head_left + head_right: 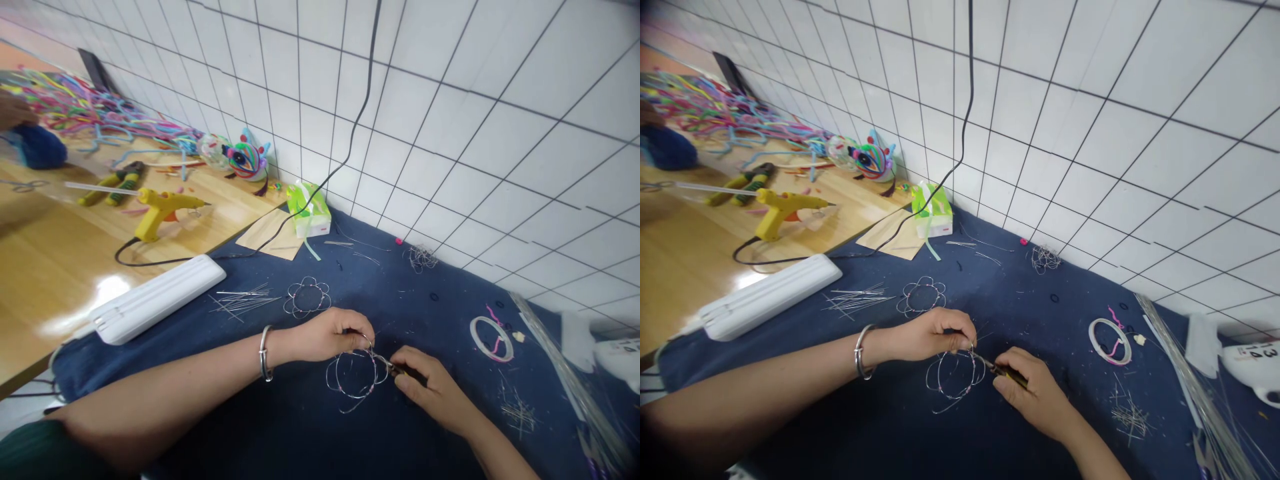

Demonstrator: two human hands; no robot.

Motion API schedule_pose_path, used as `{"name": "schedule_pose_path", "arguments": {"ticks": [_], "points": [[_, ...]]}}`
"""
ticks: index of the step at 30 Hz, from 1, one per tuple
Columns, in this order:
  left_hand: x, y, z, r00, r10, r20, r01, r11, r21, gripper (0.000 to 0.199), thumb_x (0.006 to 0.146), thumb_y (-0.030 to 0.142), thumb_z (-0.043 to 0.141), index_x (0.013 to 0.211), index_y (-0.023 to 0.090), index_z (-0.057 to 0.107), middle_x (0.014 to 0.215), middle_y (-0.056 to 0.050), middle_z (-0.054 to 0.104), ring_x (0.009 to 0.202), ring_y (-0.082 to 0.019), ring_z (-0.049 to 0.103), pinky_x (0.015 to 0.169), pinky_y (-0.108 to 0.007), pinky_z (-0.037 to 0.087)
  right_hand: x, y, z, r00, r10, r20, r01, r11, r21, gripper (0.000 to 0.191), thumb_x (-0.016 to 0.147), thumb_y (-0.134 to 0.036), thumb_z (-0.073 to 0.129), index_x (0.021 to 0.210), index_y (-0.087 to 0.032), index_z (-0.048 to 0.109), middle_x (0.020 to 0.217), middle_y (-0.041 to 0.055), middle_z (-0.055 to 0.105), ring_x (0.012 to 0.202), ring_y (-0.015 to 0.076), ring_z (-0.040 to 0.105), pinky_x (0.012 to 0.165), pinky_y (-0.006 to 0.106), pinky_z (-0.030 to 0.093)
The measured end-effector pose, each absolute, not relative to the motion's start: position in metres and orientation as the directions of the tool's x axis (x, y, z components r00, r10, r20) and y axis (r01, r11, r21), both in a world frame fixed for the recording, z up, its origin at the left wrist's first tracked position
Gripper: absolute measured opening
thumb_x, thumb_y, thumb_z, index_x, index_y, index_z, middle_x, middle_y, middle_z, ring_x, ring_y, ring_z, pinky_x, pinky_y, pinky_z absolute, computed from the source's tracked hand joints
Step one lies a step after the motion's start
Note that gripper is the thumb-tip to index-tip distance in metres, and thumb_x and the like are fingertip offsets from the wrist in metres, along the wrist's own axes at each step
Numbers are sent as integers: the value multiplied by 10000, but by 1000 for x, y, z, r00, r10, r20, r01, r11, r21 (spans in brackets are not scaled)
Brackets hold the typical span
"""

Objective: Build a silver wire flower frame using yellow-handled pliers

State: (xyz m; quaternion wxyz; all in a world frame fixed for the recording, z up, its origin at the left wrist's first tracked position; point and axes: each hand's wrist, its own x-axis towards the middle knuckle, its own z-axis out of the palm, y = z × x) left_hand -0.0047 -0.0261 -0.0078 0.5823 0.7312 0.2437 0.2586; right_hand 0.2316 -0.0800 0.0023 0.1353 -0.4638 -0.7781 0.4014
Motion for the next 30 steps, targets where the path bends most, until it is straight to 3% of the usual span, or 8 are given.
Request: {"name": "schedule_pose_path", "arguments": {"ticks": [20,30], "points": [[-5,-25,-18,761,645,72,12,-124,992,118,840,199,495,836,136,595,810,-15,544,628,-66,502,586,-189,427,230,-84,-10,-564,822,-74,606,352,-713,183,874,-337,420,832,-191,522,750,7,481,697,125,465,640,252,379],[-7,-24,-16,777,629,31,35,-92,995,223,857,291,481,958,147,617,852,-41,574,638,-73,520,587,-196,452,229,-84,-9,-568,819,-86,601,341,-723,180,884,-318,409,817,-192,519,743,5,476,692,123,456,637,253,368]]}}
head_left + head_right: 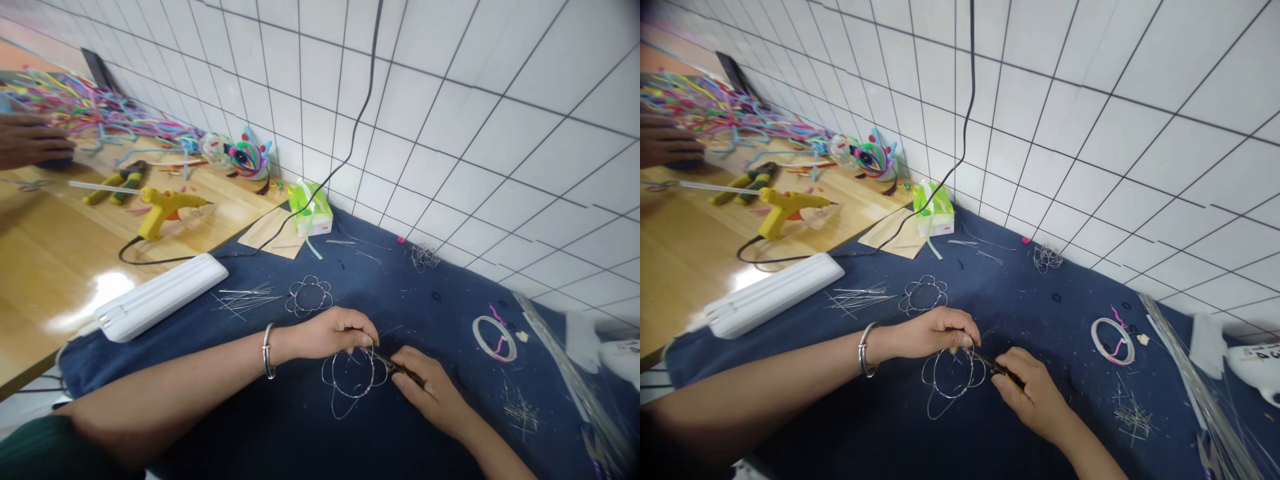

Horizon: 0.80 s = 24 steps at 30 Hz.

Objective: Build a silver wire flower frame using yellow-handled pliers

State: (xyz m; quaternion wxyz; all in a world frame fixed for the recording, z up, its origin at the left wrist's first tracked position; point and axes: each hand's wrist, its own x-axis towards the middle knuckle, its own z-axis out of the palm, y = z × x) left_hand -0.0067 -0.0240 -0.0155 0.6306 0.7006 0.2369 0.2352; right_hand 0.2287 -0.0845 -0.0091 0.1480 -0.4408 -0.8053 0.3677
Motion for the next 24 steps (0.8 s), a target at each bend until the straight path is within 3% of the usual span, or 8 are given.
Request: {"name": "schedule_pose_path", "arguments": {"ticks": [13,19,24], "points": [[-4,-26,-21,749,656,-94,73,59,996,206,794,326,567,832,130,617,658,14,536,558,-60,475,525,-175,404,225,-86,-9,-577,810,-102,598,334,-728,175,878,-326,428,822,-194,528,749,7,475,701,125,460,641,256,366],[-2,-25,-26,753,657,-41,-14,78,997,172,795,295,573,806,126,597,683,16,527,565,-55,460,540,-180,396,225,-87,-6,-570,812,-129,595,299,-746,183,878,-347,426,833,-199,525,771,9,482,711,129,465,637,260,372],[-2,-25,-28,737,676,19,-81,59,995,162,798,275,575,805,116,605,736,0,532,578,-51,450,559,-186,395,223,-90,-7,-577,814,-69,580,349,-736,153,869,-326,437,887,-195,514,802,22,478,745,143,464,672,285,389]]}}
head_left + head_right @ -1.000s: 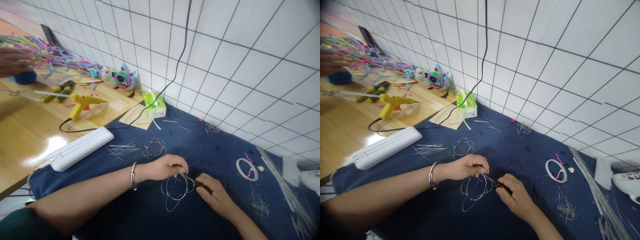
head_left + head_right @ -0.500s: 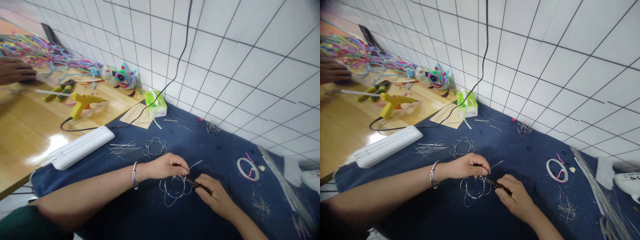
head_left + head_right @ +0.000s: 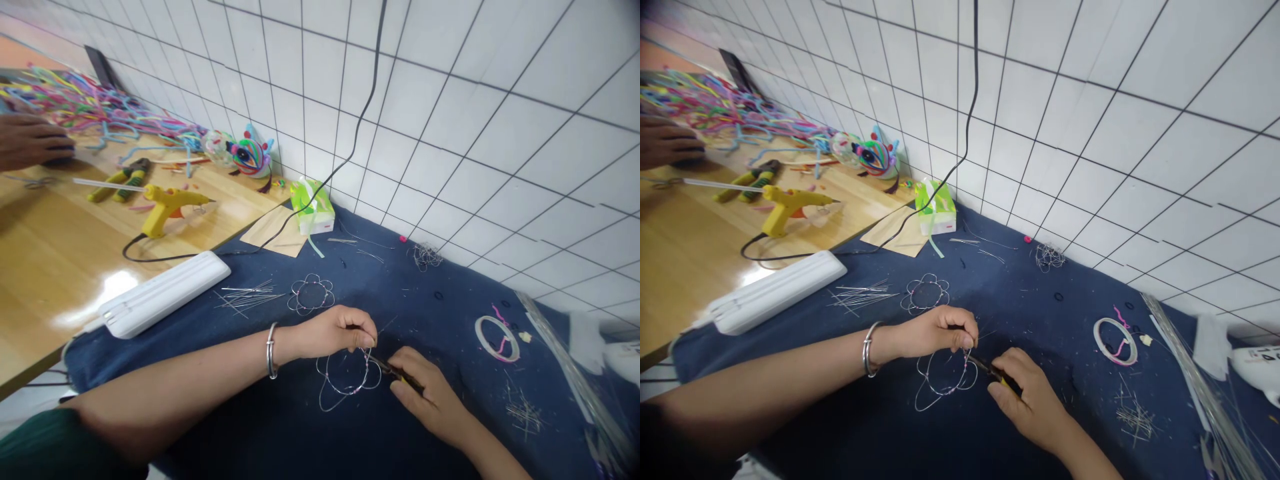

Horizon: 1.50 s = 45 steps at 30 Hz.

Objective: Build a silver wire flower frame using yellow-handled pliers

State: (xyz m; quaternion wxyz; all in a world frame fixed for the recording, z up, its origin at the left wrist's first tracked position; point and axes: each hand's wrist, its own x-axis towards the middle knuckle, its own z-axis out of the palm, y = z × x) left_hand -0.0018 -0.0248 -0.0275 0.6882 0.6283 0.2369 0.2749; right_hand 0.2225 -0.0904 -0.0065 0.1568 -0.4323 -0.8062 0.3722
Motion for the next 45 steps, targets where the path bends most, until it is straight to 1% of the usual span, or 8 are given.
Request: {"name": "schedule_pose_path", "arguments": {"ticks": [8,17,24,27,32,36,40,45], "points": [[-2,-25,-27,736,673,75,-121,23,992,142,797,247,578,794,110,613,772,-7,519,565,-43,459,555,-188,408,219,-95,-20,-585,806,95,576,495,-650,106,848,-234,452,935,-183,488,866,57,489,797,176,455,722,343,401],[2,-32,-29,741,670,44,-188,144,972,138,790,244,586,766,108,589,733,1,521,554,-44,450,553,-189,399,219,-99,-29,-616,760,205,602,622,-501,175,814,-173,473,988,-153,470,909,93,472,811,198,427,713,380,412],[1,-33,-27,769,638,33,-169,152,974,142,784,246,593,751,108,586,749,-1,518,534,-37,443,534,-189,383,220,-99,-35,-654,703,280,585,705,-401,212,805,-119,478,1015,-136,455,894,90,496,822,196,427,740,386,416],[1,-32,-29,777,630,16,-162,175,971,151,777,257,600,751,109,586,756,-2,518,542,-41,450,527,-187,386,220,-100,-38,-664,690,289,589,720,-366,187,815,-125,465,1002,-133,456,874,86,514,815,193,439,747,387,416],[1,-30,-29,776,630,-15,-143,199,970,152,777,260,601,763,111,583,736,-2,525,552,-47,447,537,-190,391,217,-99,-36,-637,746,195,637,652,-411,73,849,-189,419,879,-166,481,808,64,512,741,177,446,683,356,427],[-2,-31,-23,761,648,-23,-162,224,961,141,789,254,589,799,113,590,737,-2,509,594,-61,452,580,-209,413,215,-97,-31,-602,785,150,648,589,-483,122,846,-239,445,934,-166,489,908,93,502,809,196,452,714,375,435],[-3,-29,-25,764,645,-9,-197,246,949,145,779,253,605,803,111,592,754,-7,509,600,-60,463,577,-209,415,217,-97,-30,-600,784,163,628,587,-511,141,838,-224,447,960,-164,488,925,98,487,820,203,451,724,391,433],[-2,-25,-33,767,641,46,-266,251,931,164,768,261,621,787,101,591,783,-19,530,562,-50,482,536,-199,405,218,-98,-30,-618,754,222,605,637,-479,191,826,-204,459,1008,-154,487,926,101,487,823,205,458,721,394,435]]}}
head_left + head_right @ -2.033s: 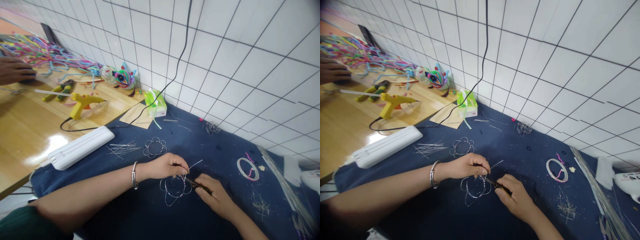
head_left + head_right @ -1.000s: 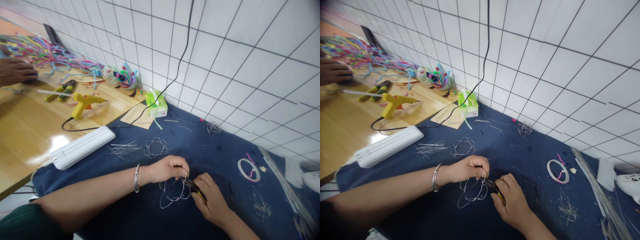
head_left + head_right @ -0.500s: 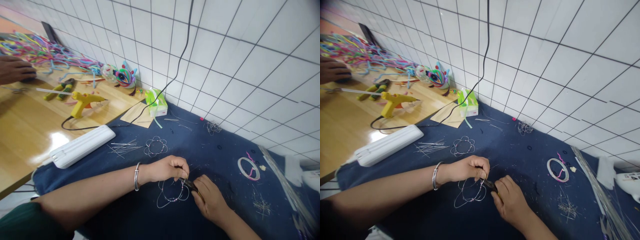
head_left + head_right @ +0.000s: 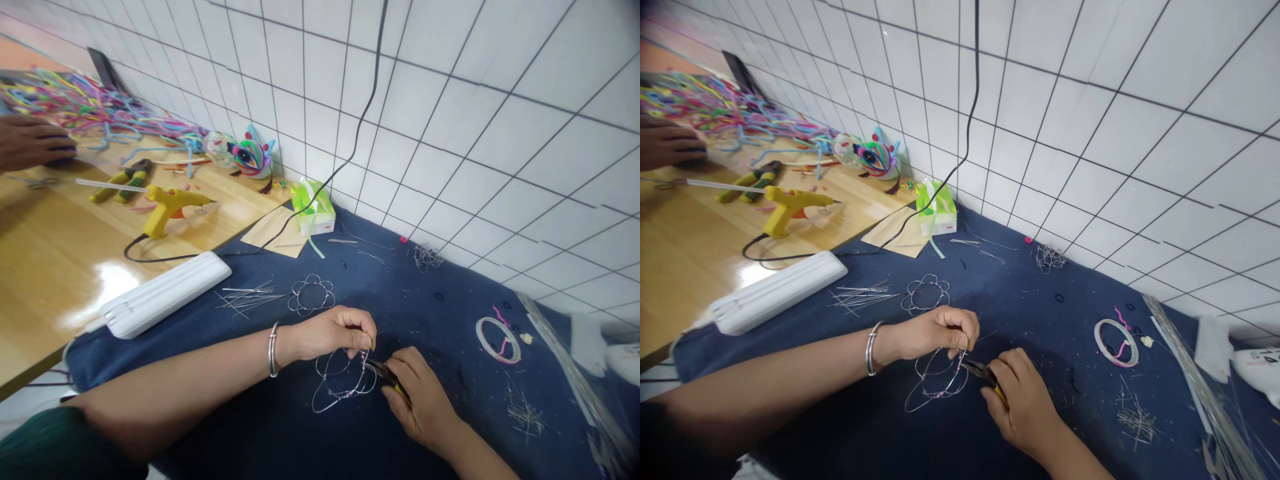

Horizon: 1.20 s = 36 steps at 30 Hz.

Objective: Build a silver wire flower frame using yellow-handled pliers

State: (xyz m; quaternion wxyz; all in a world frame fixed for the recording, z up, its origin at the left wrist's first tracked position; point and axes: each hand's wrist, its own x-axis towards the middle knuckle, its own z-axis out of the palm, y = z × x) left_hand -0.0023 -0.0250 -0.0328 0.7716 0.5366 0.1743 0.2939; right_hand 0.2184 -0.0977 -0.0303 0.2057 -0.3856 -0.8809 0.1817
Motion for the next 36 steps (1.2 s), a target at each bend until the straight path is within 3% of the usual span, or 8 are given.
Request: {"name": "schedule_pose_path", "arguments": {"ticks": [23,29,32,36], "points": [[-3,-26,-30,780,618,101,-259,171,951,181,768,292,616,782,112,604,815,-18,526,556,-38,476,530,-185,426,218,-99,-34,-610,758,230,585,627,-515,139,836,-188,437,961,-166,494,881,84,504,784,186,474,705,359,447],[-3,-28,-31,778,617,114,-230,111,967,157,793,266,587,785,109,588,800,-13,510,535,-30,457,510,-178,394,216,-99,-32,-616,747,251,596,650,-472,126,831,-176,431,939,-165,495,836,76,514,754,181,469,692,357,440],[-4,-28,-28,757,641,126,-192,34,981,165,804,277,571,788,114,589,809,-12,494,526,-27,448,505,-178,397,215,-99,-29,-596,771,226,601,614,-512,104,846,-188,408,898,-180,498,781,56,516,710,169,474,659,334,437],[-5,-27,-20,721,650,241,-126,-219,968,171,831,261,530,767,122,606,782,-28,516,600,-62,474,567,-194,422,212,-101,-26,-557,819,139,599,512,-615,86,863,-199,397,850,-194,482,756,36,504,692,153,482,625,294,430]]}}
